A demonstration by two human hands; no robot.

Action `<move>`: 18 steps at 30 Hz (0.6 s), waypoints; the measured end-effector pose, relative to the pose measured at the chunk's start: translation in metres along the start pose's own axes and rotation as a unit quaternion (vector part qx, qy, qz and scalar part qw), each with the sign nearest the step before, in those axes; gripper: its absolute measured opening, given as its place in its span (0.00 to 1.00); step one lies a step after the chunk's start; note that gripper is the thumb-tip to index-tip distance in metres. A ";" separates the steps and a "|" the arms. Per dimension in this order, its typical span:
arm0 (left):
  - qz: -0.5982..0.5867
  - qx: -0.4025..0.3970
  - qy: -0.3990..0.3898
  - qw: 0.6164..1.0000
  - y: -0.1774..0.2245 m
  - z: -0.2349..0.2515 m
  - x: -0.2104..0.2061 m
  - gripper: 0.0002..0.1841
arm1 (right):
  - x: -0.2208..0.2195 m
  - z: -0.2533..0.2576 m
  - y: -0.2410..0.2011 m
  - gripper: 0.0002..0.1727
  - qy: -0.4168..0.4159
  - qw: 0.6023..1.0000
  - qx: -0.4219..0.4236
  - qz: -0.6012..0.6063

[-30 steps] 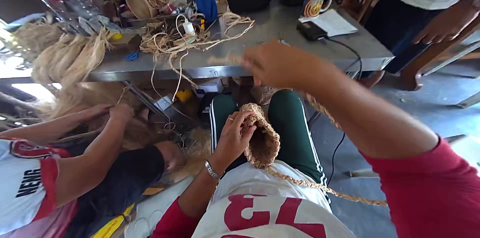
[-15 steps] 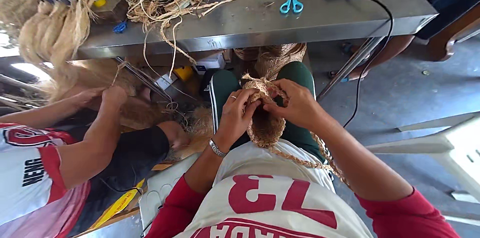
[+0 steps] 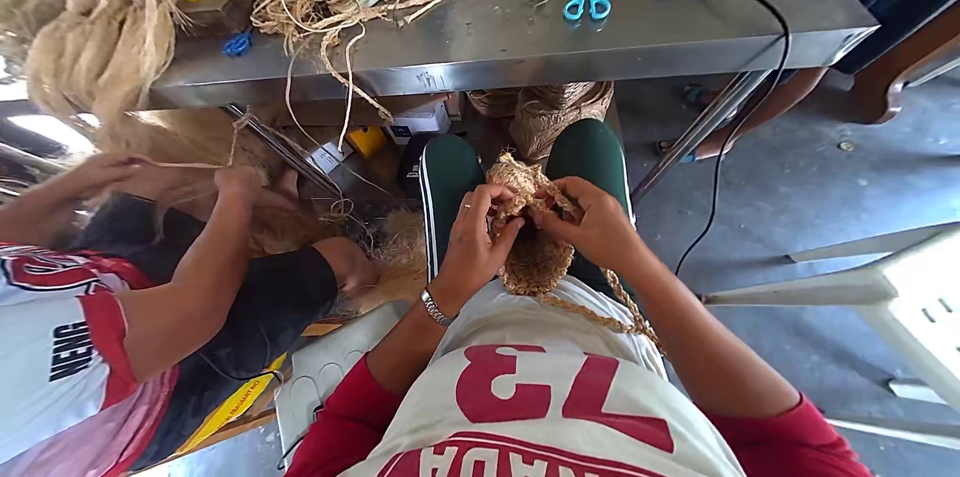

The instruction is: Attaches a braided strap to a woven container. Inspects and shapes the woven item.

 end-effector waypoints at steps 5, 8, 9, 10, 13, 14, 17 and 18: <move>0.016 -0.011 0.024 1.000 -0.002 0.000 -0.005 0.19 | -0.003 -0.001 0.000 0.19 0.009 1.000 0.003 0.003; 0.005 -0.038 0.018 0.999 -0.003 -0.004 -0.005 0.15 | -0.004 -0.006 0.002 0.18 0.017 1.000 0.022 0.007; 0.001 -0.048 0.019 0.999 -0.003 -0.006 -0.006 0.14 | -0.005 -0.010 0.004 0.18 0.026 0.999 0.036 0.006; -0.002 -0.058 0.023 0.998 -0.002 -0.010 -0.007 0.12 | -0.008 -0.014 0.006 0.17 0.037 0.998 0.050 0.004; 0.000 -0.083 0.049 0.995 0.000 -0.021 -0.010 0.10 | -0.015 -0.028 0.011 0.21 0.066 0.995 0.080 0.007; 0.000 -0.093 0.059 0.994 0.000 -0.023 -0.011 0.10 | -0.016 -0.032 0.011 0.23 0.069 0.994 0.088 0.011; -0.008 -0.136 0.072 0.988 0.006 -0.021 -0.013 0.08 | -0.010 -0.036 0.008 0.24 0.081 0.991 0.103 0.018; -0.009 -0.148 0.071 0.986 0.008 -0.020 -0.013 0.08 | -0.008 -0.036 0.009 0.25 0.084 0.991 0.104 0.019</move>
Point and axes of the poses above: each hand's wrist, its own z-axis towards the middle knuckle, its own x-axis out of the back of the hand, y = z × x, the point moved 2 cm from there along z, towards the middle knuckle, and after that the axes turned 8 degrees about -z, right-handed, at the moved point
